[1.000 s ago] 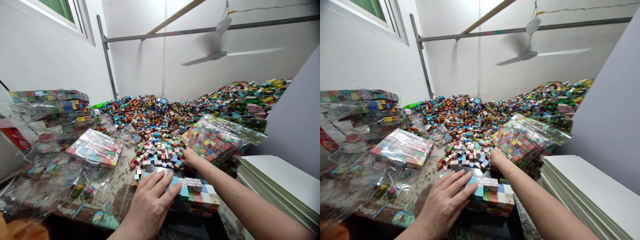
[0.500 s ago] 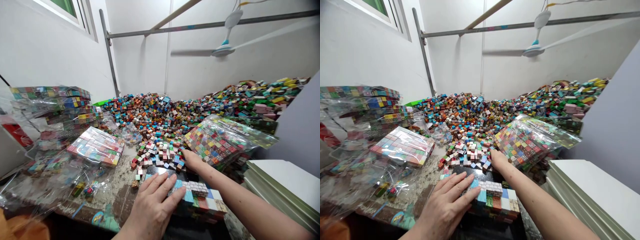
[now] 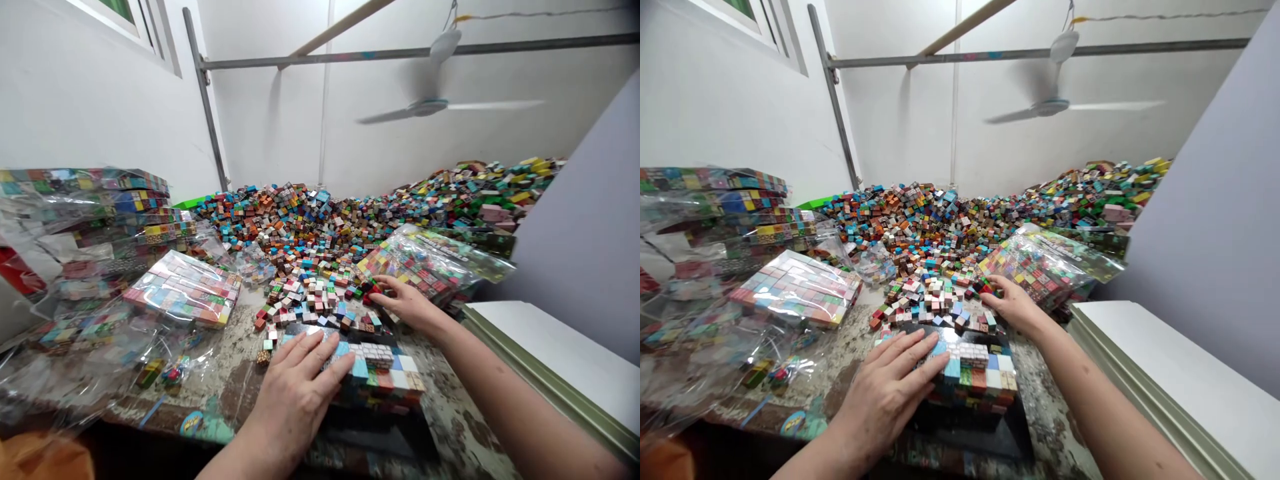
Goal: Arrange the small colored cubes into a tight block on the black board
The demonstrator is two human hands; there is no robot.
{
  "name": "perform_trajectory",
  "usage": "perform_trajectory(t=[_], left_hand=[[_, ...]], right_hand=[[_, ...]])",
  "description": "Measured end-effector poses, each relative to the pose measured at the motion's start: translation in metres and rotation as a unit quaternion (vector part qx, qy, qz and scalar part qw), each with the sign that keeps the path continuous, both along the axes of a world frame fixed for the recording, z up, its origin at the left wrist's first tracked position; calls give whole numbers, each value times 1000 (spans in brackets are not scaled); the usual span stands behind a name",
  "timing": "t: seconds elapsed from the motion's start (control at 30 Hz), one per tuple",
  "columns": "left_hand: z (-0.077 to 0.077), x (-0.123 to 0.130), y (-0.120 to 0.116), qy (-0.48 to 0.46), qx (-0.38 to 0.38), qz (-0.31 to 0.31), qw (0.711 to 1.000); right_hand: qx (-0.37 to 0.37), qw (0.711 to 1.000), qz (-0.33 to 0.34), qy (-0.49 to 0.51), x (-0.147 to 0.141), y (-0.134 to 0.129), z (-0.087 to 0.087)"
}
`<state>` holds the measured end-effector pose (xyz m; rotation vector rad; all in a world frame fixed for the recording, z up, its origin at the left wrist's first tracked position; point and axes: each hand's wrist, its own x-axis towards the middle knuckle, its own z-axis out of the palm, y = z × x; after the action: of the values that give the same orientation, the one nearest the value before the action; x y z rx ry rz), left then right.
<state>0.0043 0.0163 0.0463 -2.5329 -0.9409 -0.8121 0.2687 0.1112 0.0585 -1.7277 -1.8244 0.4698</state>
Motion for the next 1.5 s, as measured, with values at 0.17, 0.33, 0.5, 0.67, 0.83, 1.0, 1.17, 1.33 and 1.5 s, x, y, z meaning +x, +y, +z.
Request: perform_trajectory(t=[0.17,0.33,0.5,0.67,0.83,1.0,1.17,1.33,1.5], left_hand=[[3,0,-2,-13,-40,-14,999],[11,-1,-4,8,-84,-13,996],[19,0,-2,38,-100,-13,994],[25,7,4,73,-96,-29,992],[20,13,14,96,-94,-66,989],[13,13,17,80,-84,-77,990],[9,13,18,72,-76,-81,991],[7,14,17,70,-73,-72,992],[8,15,15,58,-66,-64,994]], right_hand=[[41,993,-25,112,9,-80,27],[37,993,3,115,9,-138,27],[53,999,3,0,10,-155,19],[120,990,41,-67,8,-152,18],[160,980,83,-89,-8,-151,23],[150,983,73,-79,-8,-149,22],[115,992,17,-54,15,-153,13],[80,993,-61,-54,35,-157,-18],[72,986,-78,-130,49,-143,-69]])
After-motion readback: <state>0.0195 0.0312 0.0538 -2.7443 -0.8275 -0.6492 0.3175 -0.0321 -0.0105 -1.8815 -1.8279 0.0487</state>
